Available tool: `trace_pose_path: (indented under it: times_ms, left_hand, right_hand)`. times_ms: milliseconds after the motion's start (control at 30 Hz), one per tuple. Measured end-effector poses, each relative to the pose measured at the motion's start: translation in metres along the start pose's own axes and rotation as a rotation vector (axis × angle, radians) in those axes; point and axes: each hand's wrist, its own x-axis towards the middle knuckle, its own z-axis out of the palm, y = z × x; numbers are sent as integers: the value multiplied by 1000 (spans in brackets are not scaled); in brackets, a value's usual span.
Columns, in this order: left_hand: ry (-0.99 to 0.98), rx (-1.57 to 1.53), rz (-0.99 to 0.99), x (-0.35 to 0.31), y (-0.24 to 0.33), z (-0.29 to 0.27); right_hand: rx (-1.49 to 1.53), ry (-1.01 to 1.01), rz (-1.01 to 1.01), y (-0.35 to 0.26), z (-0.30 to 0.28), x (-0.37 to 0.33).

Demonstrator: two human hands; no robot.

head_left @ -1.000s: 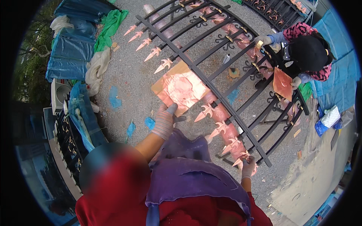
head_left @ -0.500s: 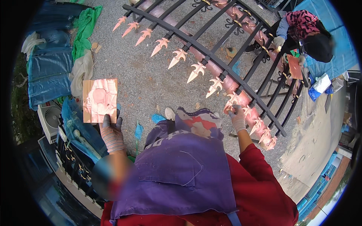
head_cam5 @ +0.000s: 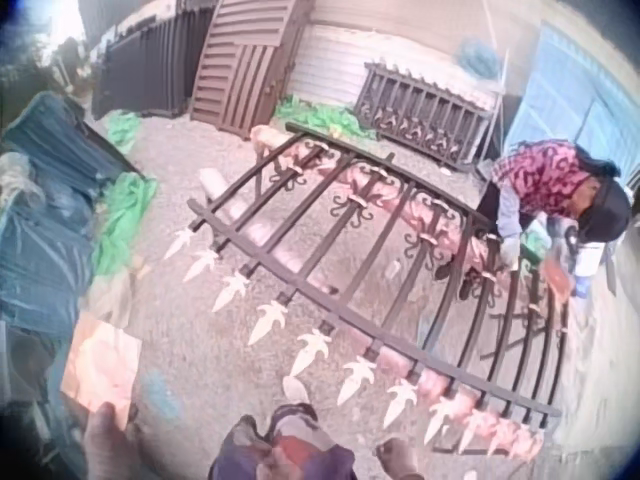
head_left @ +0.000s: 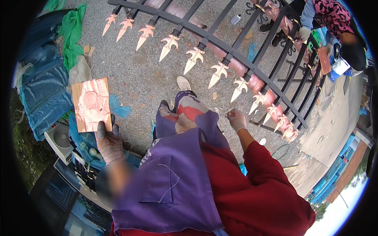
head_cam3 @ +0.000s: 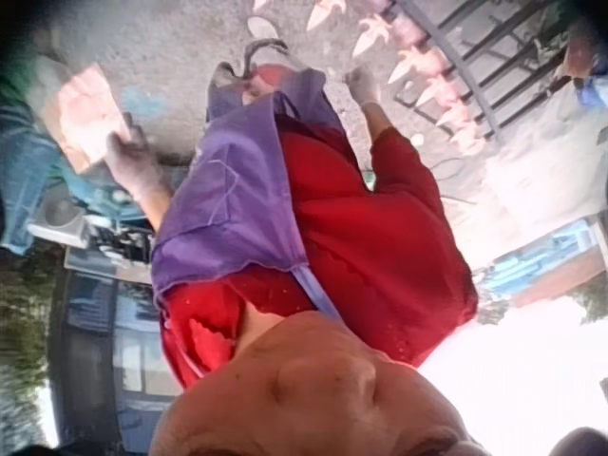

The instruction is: The person applies pink paint to decorative metal spikes on a black gate using a small brush and a cardboard palette. They repeatedly dip the brush into a paint container and carefully coat the ornamental elements one by one.

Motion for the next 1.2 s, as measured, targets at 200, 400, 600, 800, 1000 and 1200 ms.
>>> trace_pose_path:
  times_ms: [200, 400, 600, 800, 1000, 1200]
  left_hand:
    - [-94, -77, -8, 55, 50, 53]
    - [-100, -173, 42, 112, 87, 80]
    - [35, -259, 71, 200, 133, 32]
    - [32, -307, 74, 322, 200, -5]
    - [-18, -200, 62, 448, 302, 9]
    - [-183, -241, 21, 576, 384, 93]
  right_hand:
    - [367, 9, 105, -31, -33, -7]
    - [682, 218, -370, -201, -107, 112]
    - [815, 179, -645, -396, -83, 137]
    - [664, -72, -554, -584, -18, 98]
    - [569, -48, -564, -739, -15, 72]
    - [636, 229, -502, -818, -23, 117]
